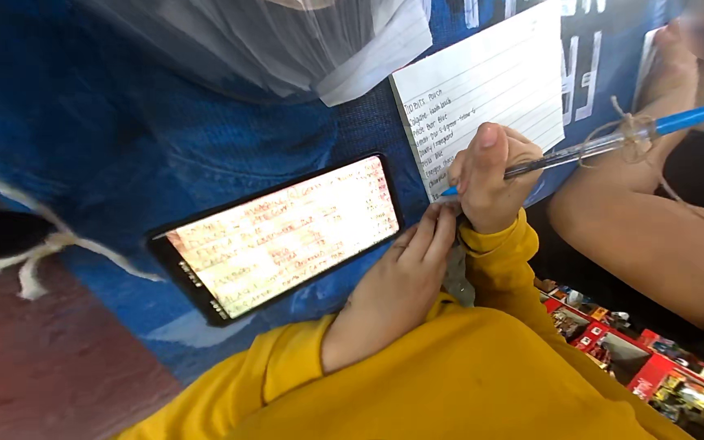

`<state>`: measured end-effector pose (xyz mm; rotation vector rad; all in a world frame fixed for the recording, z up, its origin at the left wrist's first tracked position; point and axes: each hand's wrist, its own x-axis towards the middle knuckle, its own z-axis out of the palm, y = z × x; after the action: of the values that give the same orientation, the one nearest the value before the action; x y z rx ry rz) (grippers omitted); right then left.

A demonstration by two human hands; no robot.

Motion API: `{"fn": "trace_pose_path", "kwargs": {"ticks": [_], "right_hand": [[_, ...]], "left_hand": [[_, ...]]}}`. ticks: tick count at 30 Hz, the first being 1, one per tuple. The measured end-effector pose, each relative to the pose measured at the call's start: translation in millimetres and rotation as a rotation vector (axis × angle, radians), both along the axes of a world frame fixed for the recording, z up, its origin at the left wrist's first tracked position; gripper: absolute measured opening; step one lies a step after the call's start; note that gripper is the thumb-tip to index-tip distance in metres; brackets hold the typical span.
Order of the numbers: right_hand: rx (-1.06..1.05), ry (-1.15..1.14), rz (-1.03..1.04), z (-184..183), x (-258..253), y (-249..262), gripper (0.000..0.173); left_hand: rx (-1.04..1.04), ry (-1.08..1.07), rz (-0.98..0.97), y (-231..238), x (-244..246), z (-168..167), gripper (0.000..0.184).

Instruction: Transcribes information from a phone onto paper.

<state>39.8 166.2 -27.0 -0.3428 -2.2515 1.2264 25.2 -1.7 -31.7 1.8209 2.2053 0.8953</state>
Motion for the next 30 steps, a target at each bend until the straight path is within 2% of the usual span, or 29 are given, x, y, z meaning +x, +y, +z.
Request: {"fn": "trace_pose_path", "kwargs": {"ticks": [10, 15, 25, 30], "right_hand": [[0.001, 0.01, 0.035, -0.4, -0.5, 3.2, 0.043], [0.008, 0.038, -0.04, -2.1, 1.3, 2.5, 0.044], [-0.005, 0.007, 0.035, -0.1, 1.5, 6.3, 0.044], [-0.031, 0.011, -0.028, 0.0, 0.6, 4.9, 0.042]], "left_hand": [[-0.023, 0.013, 0.015, 1.4, 1.8, 5.5, 0.033], [-0.021, 0.033, 0.017, 2.0, 2.0, 6.5, 0.033], [-0.01, 0.033, -0.015, 0.1, 0.3, -1.2, 0.034], [-0.019, 0.023, -0.017, 0.4, 1.0, -2.3, 0.034]]}}
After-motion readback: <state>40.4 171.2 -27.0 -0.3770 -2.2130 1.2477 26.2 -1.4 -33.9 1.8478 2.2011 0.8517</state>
